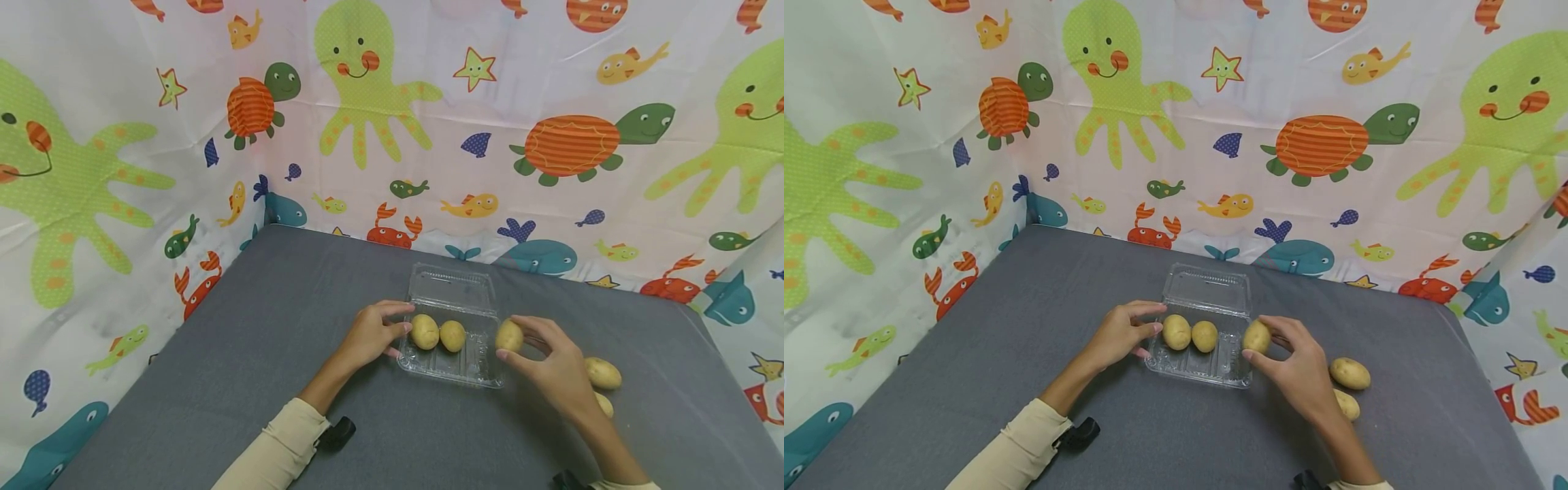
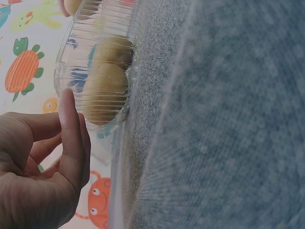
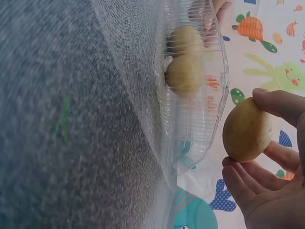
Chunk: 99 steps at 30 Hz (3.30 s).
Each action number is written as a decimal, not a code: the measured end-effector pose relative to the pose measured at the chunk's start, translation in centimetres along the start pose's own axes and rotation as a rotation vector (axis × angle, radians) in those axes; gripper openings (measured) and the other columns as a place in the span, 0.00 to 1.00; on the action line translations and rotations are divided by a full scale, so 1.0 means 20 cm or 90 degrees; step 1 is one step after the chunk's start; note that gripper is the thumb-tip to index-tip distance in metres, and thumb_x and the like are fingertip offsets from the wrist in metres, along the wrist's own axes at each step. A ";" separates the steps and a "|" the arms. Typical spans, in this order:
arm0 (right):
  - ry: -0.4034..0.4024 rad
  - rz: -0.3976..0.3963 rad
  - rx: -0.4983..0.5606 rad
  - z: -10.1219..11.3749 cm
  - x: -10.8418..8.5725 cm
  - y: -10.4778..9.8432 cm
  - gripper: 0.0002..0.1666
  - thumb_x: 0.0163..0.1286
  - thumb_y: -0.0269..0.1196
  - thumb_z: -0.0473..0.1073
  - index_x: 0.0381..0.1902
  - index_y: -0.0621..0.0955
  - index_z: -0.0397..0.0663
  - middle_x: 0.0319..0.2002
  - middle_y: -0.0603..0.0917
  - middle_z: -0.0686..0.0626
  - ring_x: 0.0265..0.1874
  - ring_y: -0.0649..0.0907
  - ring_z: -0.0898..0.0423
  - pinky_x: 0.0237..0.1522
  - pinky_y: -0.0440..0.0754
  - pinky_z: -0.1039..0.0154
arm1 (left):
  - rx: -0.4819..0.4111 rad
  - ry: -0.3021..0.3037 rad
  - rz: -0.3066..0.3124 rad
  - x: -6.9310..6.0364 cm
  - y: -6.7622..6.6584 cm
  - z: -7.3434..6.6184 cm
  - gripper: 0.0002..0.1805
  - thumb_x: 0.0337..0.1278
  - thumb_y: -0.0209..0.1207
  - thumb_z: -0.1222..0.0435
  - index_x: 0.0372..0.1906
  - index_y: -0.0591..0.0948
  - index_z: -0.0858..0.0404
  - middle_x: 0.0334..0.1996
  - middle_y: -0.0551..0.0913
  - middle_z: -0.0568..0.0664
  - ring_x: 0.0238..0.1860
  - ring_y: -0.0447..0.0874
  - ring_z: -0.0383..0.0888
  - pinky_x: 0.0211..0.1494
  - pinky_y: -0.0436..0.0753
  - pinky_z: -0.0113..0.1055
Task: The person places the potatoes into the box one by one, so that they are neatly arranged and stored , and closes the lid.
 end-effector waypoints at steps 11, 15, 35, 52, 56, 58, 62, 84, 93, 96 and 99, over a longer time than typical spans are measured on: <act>-0.026 0.021 0.009 0.02 0.02 0.04 0.37 0.62 0.81 0.45 0.68 0.82 0.45 0.63 0.81 0.50 0.57 0.78 0.74 0.62 0.79 0.80 | 0.000 0.002 0.002 0.00 0.00 -0.01 0.21 0.71 0.66 0.69 0.66 0.84 0.62 0.70 0.79 0.53 0.39 0.90 0.49 0.28 0.93 0.39; -0.028 0.028 -0.006 0.02 0.02 0.06 0.37 0.63 0.81 0.47 0.68 0.82 0.48 0.63 0.81 0.50 0.58 0.78 0.73 0.62 0.78 0.81 | 0.001 0.000 0.002 0.00 0.00 -0.01 0.21 0.72 0.66 0.70 0.66 0.84 0.62 0.70 0.78 0.53 0.38 0.90 0.49 0.28 0.93 0.39; -0.018 0.058 -0.081 -0.01 0.06 0.15 0.37 0.57 0.83 0.53 0.64 0.85 0.56 0.66 0.83 0.45 0.63 0.74 0.40 0.60 0.64 0.30 | 0.009 -0.009 -0.001 0.00 0.00 -0.01 0.21 0.71 0.67 0.69 0.66 0.85 0.60 0.70 0.79 0.51 0.35 0.90 0.48 0.28 0.93 0.42; 0.018 0.082 -0.104 -0.05 0.09 0.21 0.36 0.57 0.83 0.53 0.64 0.86 0.56 0.68 0.83 0.44 0.64 0.71 0.38 0.54 0.59 0.39 | 0.001 -0.005 -0.004 0.00 0.00 -0.01 0.21 0.70 0.67 0.70 0.65 0.85 0.61 0.69 0.79 0.52 0.32 0.87 0.43 0.28 0.93 0.41; 0.020 0.087 -0.105 -0.06 0.09 0.22 0.37 0.58 0.83 0.52 0.64 0.85 0.55 0.68 0.83 0.44 0.65 0.71 0.37 0.54 0.59 0.36 | 0.003 -0.004 -0.005 0.00 0.00 -0.01 0.21 0.70 0.67 0.70 0.65 0.85 0.60 0.69 0.79 0.52 0.31 0.87 0.43 0.28 0.93 0.41; 0.019 0.089 -0.105 -0.06 0.09 0.22 0.36 0.58 0.83 0.52 0.64 0.85 0.55 0.68 0.83 0.43 0.65 0.71 0.37 0.55 0.59 0.35 | 0.006 -0.008 -0.005 0.00 0.00 0.00 0.21 0.70 0.68 0.70 0.65 0.85 0.60 0.69 0.79 0.51 0.30 0.87 0.43 0.28 0.93 0.41; 0.019 0.094 -0.109 -0.06 0.10 0.23 0.36 0.58 0.83 0.52 0.64 0.85 0.55 0.68 0.83 0.43 0.65 0.71 0.36 0.56 0.59 0.32 | 0.004 -0.009 -0.005 0.00 0.00 0.00 0.21 0.70 0.67 0.70 0.65 0.85 0.60 0.69 0.79 0.52 0.31 0.87 0.44 0.28 0.93 0.41; 0.025 0.121 -0.146 -0.05 0.12 0.28 0.36 0.55 0.84 0.49 0.62 0.86 0.54 0.69 0.81 0.38 0.65 0.71 0.32 0.61 0.56 0.26 | -0.004 0.003 -0.004 -0.01 0.00 -0.01 0.20 0.71 0.67 0.69 0.65 0.85 0.62 0.69 0.79 0.54 0.38 0.90 0.47 0.28 0.93 0.39; 0.037 0.141 -0.140 -0.06 0.12 0.30 0.36 0.55 0.84 0.48 0.62 0.86 0.54 0.70 0.79 0.38 0.66 0.70 0.32 0.62 0.56 0.26 | 0.004 0.004 -0.008 0.00 0.00 -0.01 0.20 0.71 0.67 0.69 0.65 0.85 0.61 0.69 0.79 0.53 0.40 0.91 0.45 0.28 0.93 0.39; 0.035 0.144 -0.137 -0.06 0.11 0.30 0.35 0.55 0.84 0.48 0.62 0.86 0.54 0.70 0.79 0.38 0.66 0.69 0.31 0.61 0.57 0.25 | 0.010 0.002 -0.009 0.00 0.00 -0.01 0.20 0.71 0.67 0.69 0.65 0.85 0.60 0.69 0.79 0.51 0.40 0.91 0.44 0.28 0.93 0.40; 0.031 0.145 -0.139 -0.06 0.11 0.30 0.35 0.55 0.84 0.47 0.62 0.86 0.54 0.70 0.80 0.39 0.66 0.70 0.31 0.58 0.59 0.27 | 0.011 0.004 -0.007 0.00 0.00 -0.01 0.20 0.71 0.67 0.69 0.66 0.85 0.61 0.70 0.79 0.51 0.40 0.90 0.44 0.29 0.93 0.40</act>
Point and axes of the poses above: each hand's wrist, its own x-axis towards the middle knuckle, its own y-axis out of the palm, z = x × y, the point moved 10 cm from there along x, towards the middle knuckle
